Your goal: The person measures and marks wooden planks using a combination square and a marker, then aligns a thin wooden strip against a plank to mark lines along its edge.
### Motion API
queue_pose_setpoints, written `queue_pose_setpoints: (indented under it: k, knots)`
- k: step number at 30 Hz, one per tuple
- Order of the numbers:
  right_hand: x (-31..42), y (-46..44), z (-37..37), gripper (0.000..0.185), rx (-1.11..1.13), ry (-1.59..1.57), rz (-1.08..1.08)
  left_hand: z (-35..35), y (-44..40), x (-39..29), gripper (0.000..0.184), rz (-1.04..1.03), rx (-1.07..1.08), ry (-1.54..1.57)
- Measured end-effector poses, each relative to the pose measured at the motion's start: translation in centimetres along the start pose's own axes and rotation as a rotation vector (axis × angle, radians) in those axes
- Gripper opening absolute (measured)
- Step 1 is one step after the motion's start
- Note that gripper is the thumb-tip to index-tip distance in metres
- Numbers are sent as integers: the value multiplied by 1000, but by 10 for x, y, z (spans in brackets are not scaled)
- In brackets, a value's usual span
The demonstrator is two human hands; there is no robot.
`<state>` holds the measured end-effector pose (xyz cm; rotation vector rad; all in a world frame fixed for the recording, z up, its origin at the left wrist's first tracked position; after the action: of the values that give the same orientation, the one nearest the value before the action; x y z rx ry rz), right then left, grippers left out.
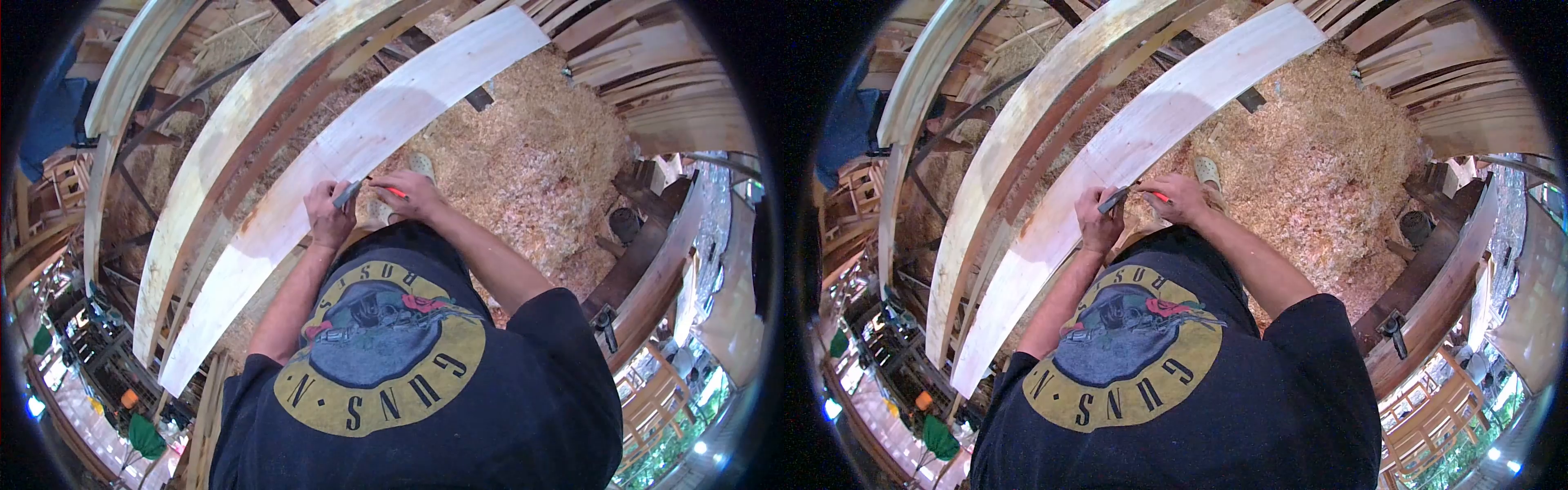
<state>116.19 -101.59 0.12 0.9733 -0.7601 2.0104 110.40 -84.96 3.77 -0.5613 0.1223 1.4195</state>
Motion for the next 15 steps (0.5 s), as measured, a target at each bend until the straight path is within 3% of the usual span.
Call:
queue_pose_setpoints:
  k: [3, 8, 15]
  knots:
    - [12, -2, 4, 19, 15, -26, 42, -2, 1, 2, 19, -14, -12, 8]
    - [75, -5, 72, 24, -39, -180, 64, 0, 2, 1, 19, -25, -25, 13]
    - [-2, 10, 19, 20, 22, -29, 3, 1, 0, 0, 19, -19, -29, 11]
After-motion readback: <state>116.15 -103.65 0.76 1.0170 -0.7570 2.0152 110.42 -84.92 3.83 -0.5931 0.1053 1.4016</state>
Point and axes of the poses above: each hand's wrist, its own y-axis away from the middle knuckle, its own z-axis out of the back of the hand, x = y × z, the point moved 8 cm from there along -y, towards the middle knuckle, and after that the axes turned 4 degrees about -z, right-handed, at the moved point
